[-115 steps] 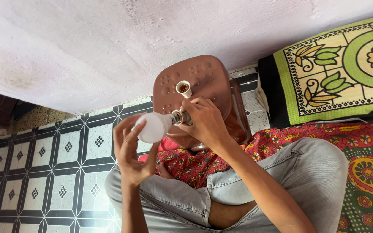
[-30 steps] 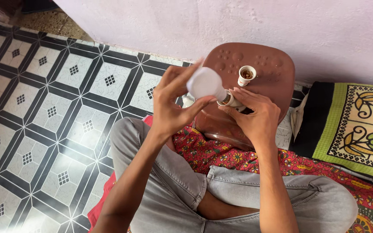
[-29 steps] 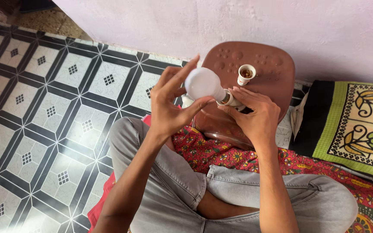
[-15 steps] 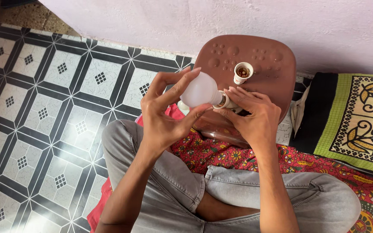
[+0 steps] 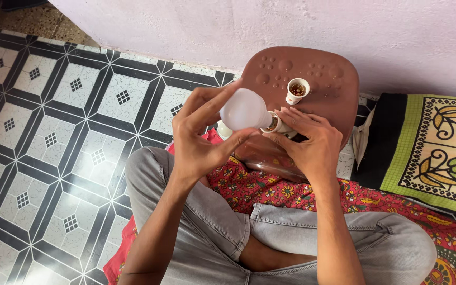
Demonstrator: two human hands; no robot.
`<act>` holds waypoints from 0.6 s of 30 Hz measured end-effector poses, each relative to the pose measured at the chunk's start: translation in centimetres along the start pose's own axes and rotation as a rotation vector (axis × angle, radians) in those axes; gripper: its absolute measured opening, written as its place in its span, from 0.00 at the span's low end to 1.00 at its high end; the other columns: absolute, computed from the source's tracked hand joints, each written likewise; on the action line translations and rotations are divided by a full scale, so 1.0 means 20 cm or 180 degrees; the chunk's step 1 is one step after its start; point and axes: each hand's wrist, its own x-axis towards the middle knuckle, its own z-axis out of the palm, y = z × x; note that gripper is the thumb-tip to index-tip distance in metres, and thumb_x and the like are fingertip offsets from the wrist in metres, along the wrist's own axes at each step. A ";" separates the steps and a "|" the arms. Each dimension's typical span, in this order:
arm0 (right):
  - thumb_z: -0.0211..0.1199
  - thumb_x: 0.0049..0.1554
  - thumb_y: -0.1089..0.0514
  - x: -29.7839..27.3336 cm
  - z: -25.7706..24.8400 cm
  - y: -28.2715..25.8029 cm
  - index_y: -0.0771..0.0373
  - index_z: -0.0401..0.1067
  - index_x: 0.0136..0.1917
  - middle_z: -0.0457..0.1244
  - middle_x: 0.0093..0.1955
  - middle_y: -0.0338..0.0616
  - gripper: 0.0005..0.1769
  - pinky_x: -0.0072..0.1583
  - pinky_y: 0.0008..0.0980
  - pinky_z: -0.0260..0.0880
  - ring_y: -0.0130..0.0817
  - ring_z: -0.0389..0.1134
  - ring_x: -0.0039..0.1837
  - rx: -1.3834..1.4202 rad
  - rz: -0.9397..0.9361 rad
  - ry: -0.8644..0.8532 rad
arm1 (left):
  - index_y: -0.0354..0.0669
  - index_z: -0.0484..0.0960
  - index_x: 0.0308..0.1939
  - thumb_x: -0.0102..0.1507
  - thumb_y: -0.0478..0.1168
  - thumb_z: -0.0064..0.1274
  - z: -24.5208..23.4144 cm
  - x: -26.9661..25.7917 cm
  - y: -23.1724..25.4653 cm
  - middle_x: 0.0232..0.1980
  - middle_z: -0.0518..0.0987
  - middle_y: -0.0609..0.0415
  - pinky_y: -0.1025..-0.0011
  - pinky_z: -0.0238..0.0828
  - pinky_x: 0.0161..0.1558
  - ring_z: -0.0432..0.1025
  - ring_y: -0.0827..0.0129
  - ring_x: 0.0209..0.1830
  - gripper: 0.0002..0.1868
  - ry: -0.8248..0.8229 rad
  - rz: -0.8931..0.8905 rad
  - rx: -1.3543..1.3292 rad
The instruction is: The person sits on the floor and repeatedly screws white LED light bulbs into small white sockets placed on a brown plastic stool. They handle the bulbs and sockets one at a time, tightening and loosening them multiple times.
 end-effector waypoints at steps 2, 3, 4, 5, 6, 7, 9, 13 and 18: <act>0.81 0.44 0.51 0.00 0.00 0.00 0.59 0.82 0.56 0.72 0.58 0.42 0.27 0.64 0.36 0.72 0.36 0.74 0.62 0.0022 0.0045 -0.0015 | 0.43 0.78 0.68 0.56 0.39 0.76 0.00 -0.01 0.00 0.63 0.77 0.49 0.67 0.79 0.62 0.78 0.65 0.65 0.37 -0.0018 0.0048 0.0030; 0.82 0.44 0.51 0.00 0.00 0.00 0.59 0.82 0.56 0.72 0.58 0.42 0.27 0.64 0.36 0.71 0.36 0.74 0.62 0.0033 0.0035 -0.0021 | 0.43 0.78 0.68 0.56 0.39 0.76 0.01 -0.01 0.00 0.64 0.77 0.49 0.67 0.79 0.63 0.77 0.64 0.66 0.37 -0.0033 0.0071 0.0041; 0.82 0.44 0.50 0.00 0.00 0.01 0.59 0.82 0.55 0.72 0.57 0.42 0.26 0.65 0.37 0.71 0.35 0.74 0.63 0.0039 0.0035 -0.0032 | 0.43 0.78 0.67 0.56 0.39 0.77 0.01 -0.02 0.00 0.63 0.78 0.49 0.67 0.80 0.64 0.78 0.64 0.66 0.37 0.0011 0.0121 0.0152; 0.82 0.45 0.51 0.00 0.00 0.01 0.59 0.82 0.56 0.72 0.58 0.42 0.26 0.65 0.37 0.70 0.35 0.73 0.63 0.0031 -0.0004 -0.0049 | 0.43 0.79 0.67 0.55 0.39 0.77 0.02 -0.02 0.00 0.62 0.78 0.49 0.67 0.81 0.65 0.78 0.64 0.65 0.37 0.0056 0.0172 0.0263; 0.81 0.46 0.52 0.00 0.00 0.02 0.59 0.82 0.56 0.72 0.59 0.43 0.25 0.65 0.37 0.70 0.35 0.73 0.64 0.0013 -0.0032 -0.0073 | 0.43 0.79 0.66 0.54 0.39 0.78 0.03 -0.03 -0.01 0.61 0.79 0.49 0.67 0.82 0.65 0.78 0.64 0.65 0.38 0.0095 0.0214 0.0363; 0.81 0.47 0.52 0.00 -0.01 0.02 0.59 0.82 0.57 0.72 0.59 0.43 0.24 0.66 0.36 0.70 0.35 0.73 0.65 -0.0003 -0.0061 -0.0098 | 0.42 0.79 0.66 0.54 0.39 0.77 0.03 -0.03 -0.01 0.60 0.79 0.50 0.67 0.82 0.63 0.78 0.65 0.63 0.37 0.0076 0.0020 0.0272; 0.80 0.45 0.55 0.00 -0.01 0.02 0.59 0.82 0.56 0.72 0.59 0.43 0.25 0.65 0.37 0.69 0.35 0.73 0.65 0.0033 -0.0057 -0.0124 | 0.41 0.79 0.66 0.54 0.40 0.76 0.03 -0.02 -0.03 0.57 0.79 0.50 0.69 0.81 0.57 0.79 0.67 0.58 0.37 0.0080 -0.0323 0.0111; 0.80 0.44 0.56 0.01 0.00 0.02 0.60 0.82 0.56 0.72 0.59 0.43 0.25 0.65 0.37 0.69 0.34 0.73 0.66 -0.0013 -0.0087 -0.0096 | 0.40 0.79 0.66 0.53 0.39 0.77 0.02 -0.04 -0.05 0.57 0.78 0.50 0.68 0.83 0.60 0.79 0.66 0.59 0.38 0.0026 -0.0171 0.0129; 0.81 0.44 0.54 0.01 0.00 0.02 0.60 0.82 0.54 0.72 0.58 0.43 0.24 0.64 0.38 0.69 0.35 0.73 0.65 0.0011 -0.0102 -0.0057 | 0.38 0.76 0.70 0.58 0.34 0.74 0.00 -0.04 -0.11 0.66 0.74 0.45 0.65 0.77 0.70 0.71 0.61 0.72 0.37 -0.0245 0.0168 -0.0427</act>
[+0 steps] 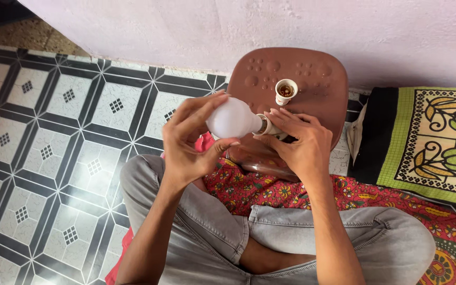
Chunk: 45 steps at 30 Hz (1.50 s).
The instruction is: The person sits on the floor and repeatedly screws white LED light bulbs into small white sockets placed on a brown plastic stool. They handle the bulbs and sockets one at a time, tightening and loosening them multiple times.
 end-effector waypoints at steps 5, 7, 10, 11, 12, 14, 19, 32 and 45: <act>0.82 0.46 0.52 0.00 0.00 -0.03 0.60 0.82 0.55 0.72 0.57 0.42 0.24 0.64 0.37 0.72 0.35 0.74 0.63 -0.0065 -0.0072 0.0148 | 0.37 0.70 0.75 0.65 0.35 0.69 -0.07 0.02 -0.08 0.79 0.67 0.44 0.57 0.65 0.80 0.61 0.60 0.80 0.37 -0.0555 -0.0298 -0.1095; 0.81 0.45 0.53 0.01 -0.01 -0.04 0.59 0.82 0.55 0.72 0.57 0.41 0.24 0.62 0.37 0.73 0.36 0.74 0.60 -0.0049 0.0009 0.0124 | 0.38 0.67 0.77 0.63 0.37 0.71 -0.08 0.03 -0.09 0.82 0.63 0.44 0.53 0.59 0.85 0.57 0.60 0.82 0.42 -0.0547 -0.0164 -0.1107; 0.81 0.44 0.54 0.01 -0.01 -0.04 0.59 0.82 0.56 0.72 0.57 0.42 0.25 0.60 0.36 0.74 0.37 0.75 0.59 -0.0034 0.0130 0.0071 | 0.38 0.63 0.79 0.57 0.42 0.74 -0.07 0.02 -0.09 0.84 0.59 0.44 0.49 0.55 0.86 0.54 0.59 0.85 0.51 -0.0438 -0.0064 -0.1076; 0.81 0.44 0.53 0.00 -0.01 -0.05 0.59 0.82 0.55 0.72 0.57 0.42 0.25 0.61 0.36 0.74 0.38 0.74 0.59 -0.0036 0.0093 0.0095 | 0.38 0.63 0.79 0.56 0.42 0.74 -0.07 0.01 -0.10 0.84 0.60 0.44 0.49 0.55 0.85 0.54 0.58 0.85 0.51 -0.0430 -0.0097 -0.1035; 0.81 0.44 0.53 0.01 -0.01 -0.05 0.59 0.82 0.55 0.72 0.57 0.42 0.25 0.62 0.37 0.74 0.38 0.74 0.60 -0.0031 0.0047 0.0119 | 0.38 0.64 0.79 0.56 0.43 0.74 -0.08 0.00 -0.10 0.84 0.60 0.43 0.49 0.56 0.83 0.55 0.58 0.85 0.51 -0.0416 -0.0127 -0.0985; 0.82 0.45 0.53 0.01 -0.01 -0.06 0.60 0.82 0.55 0.72 0.57 0.42 0.25 0.63 0.38 0.73 0.38 0.74 0.62 -0.0013 -0.0016 0.0139 | 0.38 0.65 0.78 0.55 0.44 0.74 -0.09 -0.01 -0.12 0.83 0.62 0.43 0.49 0.59 0.82 0.57 0.58 0.83 0.51 -0.0426 -0.0147 -0.0963; 0.81 0.46 0.54 0.00 -0.01 -0.06 0.61 0.81 0.56 0.72 0.57 0.43 0.25 0.65 0.38 0.71 0.38 0.73 0.64 0.0085 -0.0025 0.0126 | 0.38 0.68 0.75 0.59 0.51 0.71 -0.14 -0.08 -0.31 0.76 0.70 0.44 0.48 0.70 0.75 0.65 0.56 0.78 0.45 -0.0138 -0.0325 -0.1077; 0.81 0.47 0.54 0.00 -0.01 -0.07 0.63 0.81 0.56 0.72 0.59 0.47 0.25 0.63 0.37 0.74 0.40 0.74 0.63 0.0158 -0.0003 0.0153 | 0.39 0.74 0.64 0.68 0.40 0.43 -0.32 -0.55 -1.50 0.63 0.75 0.52 0.66 0.69 0.57 0.68 0.63 0.55 0.21 0.4218 -0.2567 -0.2090; 0.81 0.49 0.54 -0.01 0.00 -0.09 0.64 0.79 0.59 0.71 0.60 0.49 0.26 0.64 0.37 0.74 0.40 0.74 0.63 0.0041 0.0069 0.0072 | 0.40 0.62 0.71 0.74 0.47 0.38 -0.06 -0.27 -0.83 0.74 0.70 0.44 0.59 0.72 0.64 0.69 0.57 0.65 0.24 0.1883 -0.0838 -0.1188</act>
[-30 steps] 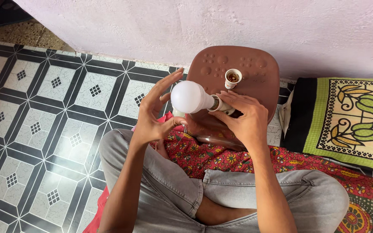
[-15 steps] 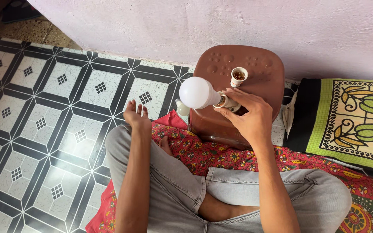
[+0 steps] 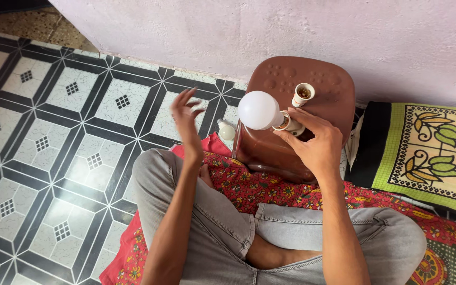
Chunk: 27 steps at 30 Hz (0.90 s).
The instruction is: The person sits on the floor and repeatedly screws white LED light bulbs into small white sockets placed on a brown plastic stool. They handle the bulbs and sockets one at a time, tightening and loosening them multiple times.
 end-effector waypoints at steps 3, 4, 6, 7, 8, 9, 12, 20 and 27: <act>0.80 0.48 0.55 0.01 0.00 -0.02 0.65 0.80 0.59 0.71 0.60 0.50 0.26 0.63 0.36 0.74 0.40 0.74 0.63 -0.0036 0.0092 -0.0031 | 0.47 0.58 0.79 0.70 0.49 0.50 0.17 -0.13 0.34 0.85 0.55 0.47 0.54 0.55 0.83 0.56 0.56 0.82 0.35 -0.1551 0.0904 0.0452; 0.80 0.48 0.56 0.01 0.00 -0.02 0.65 0.80 0.59 0.71 0.59 0.50 0.26 0.63 0.36 0.74 0.40 0.74 0.62 -0.0039 0.0146 -0.0049 | 0.48 0.58 0.78 0.68 0.47 0.54 0.22 -0.15 0.43 0.86 0.52 0.46 0.53 0.50 0.84 0.52 0.54 0.86 0.37 -0.1810 0.1034 0.0729; 0.80 0.49 0.57 0.01 0.00 -0.03 0.65 0.79 0.59 0.71 0.61 0.50 0.25 0.64 0.36 0.73 0.40 0.74 0.64 0.0076 0.0238 -0.0135 | 0.51 0.55 0.82 0.68 0.45 0.58 0.29 -0.14 0.56 0.85 0.46 0.46 0.53 0.47 0.84 0.46 0.53 0.86 0.41 -0.2261 0.1390 0.0697; 0.80 0.49 0.58 0.01 0.00 -0.02 0.65 0.79 0.59 0.71 0.61 0.50 0.25 0.65 0.36 0.73 0.40 0.74 0.64 0.0116 0.0278 -0.0157 | 0.51 0.55 0.82 0.70 0.42 0.57 0.33 -0.14 0.60 0.85 0.47 0.45 0.55 0.51 0.84 0.49 0.53 0.86 0.39 -0.2290 0.1356 0.0853; 0.80 0.49 0.58 0.01 0.00 -0.02 0.65 0.79 0.59 0.71 0.61 0.50 0.25 0.65 0.36 0.73 0.40 0.74 0.64 0.0078 0.0293 -0.0171 | 0.51 0.55 0.81 0.72 0.40 0.57 0.37 -0.13 0.63 0.85 0.47 0.44 0.57 0.54 0.84 0.52 0.53 0.85 0.37 -0.2319 0.1322 0.1007; 0.80 0.48 0.58 0.01 0.00 -0.02 0.65 0.79 0.59 0.71 0.61 0.50 0.26 0.65 0.35 0.73 0.40 0.74 0.64 0.0036 0.0304 -0.0183 | 0.51 0.55 0.81 0.74 0.38 0.56 0.39 -0.12 0.66 0.86 0.47 0.43 0.59 0.58 0.83 0.55 0.53 0.85 0.35 -0.2347 0.1290 0.1158; 0.78 0.47 0.60 0.02 0.01 -0.03 0.64 0.80 0.59 0.71 0.61 0.49 0.26 0.65 0.35 0.74 0.39 0.74 0.64 0.0009 0.0345 -0.0190 | 0.50 0.56 0.83 0.72 0.34 0.57 0.40 -0.09 0.73 0.83 0.56 0.46 0.61 0.70 0.76 0.60 0.49 0.82 0.38 -0.2044 0.1026 0.1238; 0.80 0.44 0.57 0.01 0.01 -0.02 0.60 0.80 0.59 0.71 0.61 0.47 0.28 0.62 0.35 0.74 0.38 0.74 0.62 -0.0120 0.0466 -0.0143 | 0.56 0.66 0.76 0.63 0.43 0.67 0.46 -0.15 0.79 0.73 0.70 0.47 0.67 0.82 0.48 0.80 0.56 0.58 0.39 -0.1482 0.0611 0.1832; 0.79 0.46 0.57 0.01 -0.01 -0.05 0.59 0.80 0.60 0.70 0.63 0.48 0.27 0.65 0.37 0.73 0.40 0.73 0.65 -0.0158 0.0326 -0.0125 | 0.48 0.77 0.69 0.61 0.39 0.72 0.39 -0.19 0.80 0.69 0.76 0.48 0.66 0.82 0.61 0.78 0.59 0.64 0.33 -0.1043 0.1209 0.1527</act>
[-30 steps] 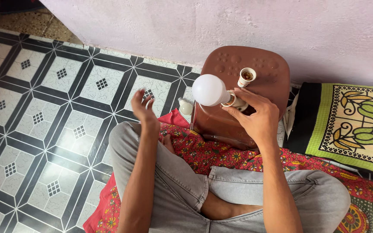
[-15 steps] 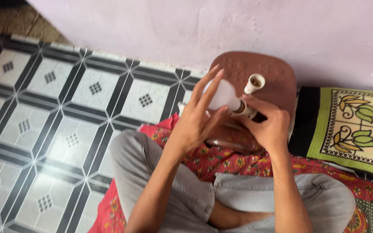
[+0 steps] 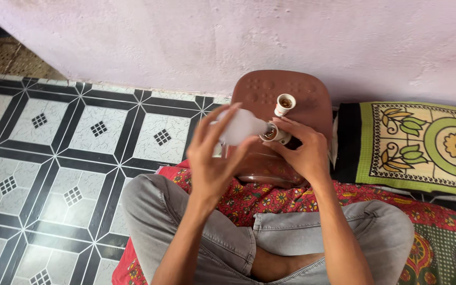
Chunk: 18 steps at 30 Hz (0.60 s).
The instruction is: The person sits on the floor and repeatedly screws white LED light bulbs into small white sockets placed on a brown plastic stool. They handle the bulbs and sockets one at a time, tightening and loosening them multiple times.
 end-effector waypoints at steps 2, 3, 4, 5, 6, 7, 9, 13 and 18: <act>0.80 0.45 0.56 -0.01 0.00 0.00 0.59 0.79 0.60 0.70 0.63 0.48 0.30 0.65 0.38 0.72 0.41 0.72 0.66 0.0047 -0.0057 0.0032 | 0.42 0.75 0.69 0.62 0.37 0.71 -0.04 -0.03 -0.05 0.70 0.75 0.45 0.65 0.83 0.62 0.77 0.58 0.66 0.32 0.0206 0.0061 -0.0042; 0.80 0.43 0.55 -0.01 0.00 0.00 0.60 0.78 0.61 0.70 0.63 0.48 0.32 0.66 0.38 0.72 0.41 0.72 0.66 0.0088 -0.0098 0.0049 | 0.39 0.75 0.68 0.62 0.35 0.70 -0.05 -0.04 -0.07 0.70 0.74 0.44 0.64 0.83 0.63 0.76 0.58 0.67 0.32 0.0307 0.0090 -0.0066; 0.81 0.41 0.55 0.00 0.00 0.01 0.60 0.77 0.62 0.69 0.63 0.49 0.34 0.66 0.39 0.71 0.42 0.71 0.66 0.0123 -0.0150 0.0076 | 0.38 0.73 0.69 0.64 0.35 0.68 -0.06 -0.06 -0.09 0.71 0.73 0.43 0.63 0.82 0.64 0.74 0.57 0.68 0.31 0.0428 0.0090 -0.0357; 0.81 0.41 0.54 0.01 -0.01 0.02 0.61 0.76 0.63 0.68 0.65 0.50 0.36 0.66 0.39 0.71 0.42 0.70 0.67 0.0236 -0.0296 0.0113 | 0.37 0.72 0.70 0.65 0.34 0.67 -0.06 -0.08 -0.11 0.73 0.71 0.41 0.62 0.81 0.66 0.73 0.57 0.69 0.31 0.0546 0.0089 -0.0651; 0.81 0.41 0.54 0.00 -0.01 0.02 0.62 0.75 0.65 0.67 0.67 0.51 0.38 0.67 0.40 0.71 0.43 0.70 0.69 0.0350 -0.0420 0.0150 | 0.35 0.70 0.71 0.67 0.33 0.65 -0.05 -0.11 -0.11 0.74 0.70 0.40 0.60 0.80 0.67 0.72 0.57 0.69 0.30 0.0642 0.0072 -0.0947; 0.81 0.41 0.53 -0.01 -0.03 0.03 0.63 0.74 0.66 0.67 0.69 0.52 0.40 0.68 0.40 0.70 0.43 0.69 0.70 0.0463 -0.0545 0.0185 | 0.36 0.70 0.70 0.66 0.34 0.65 -0.03 -0.14 -0.11 0.72 0.71 0.40 0.59 0.77 0.69 0.71 0.56 0.69 0.30 0.0738 0.0113 -0.0872; 0.79 0.47 0.46 -0.04 -0.08 0.07 0.63 0.75 0.67 0.71 0.64 0.47 0.38 0.65 0.36 0.73 0.36 0.72 0.65 0.1066 -0.0185 0.0073 | 0.37 0.70 0.69 0.65 0.34 0.64 0.02 -0.19 -0.09 0.68 0.72 0.40 0.57 0.72 0.71 0.70 0.56 0.69 0.30 0.0880 0.0221 -0.0765; 0.76 0.51 0.33 -0.17 -0.30 0.20 0.67 0.74 0.66 0.72 0.56 0.45 0.43 0.59 0.30 0.75 0.30 0.74 0.55 0.2668 0.0398 -0.0474 | 0.41 0.71 0.63 0.58 0.43 0.73 0.26 -0.31 0.04 0.69 0.71 0.42 0.58 0.77 0.66 0.73 0.53 0.69 0.35 0.0380 0.0505 -0.1204; 0.70 0.52 0.31 -0.38 -0.57 0.51 0.68 0.74 0.66 0.72 0.58 0.45 0.43 0.60 0.29 0.74 0.30 0.73 0.59 0.2753 0.0599 -0.0442 | 0.40 0.70 0.69 0.64 0.37 0.64 0.64 -0.37 0.17 0.77 0.66 0.36 0.59 0.74 0.69 0.68 0.44 0.74 0.30 -0.1113 0.0432 -0.1334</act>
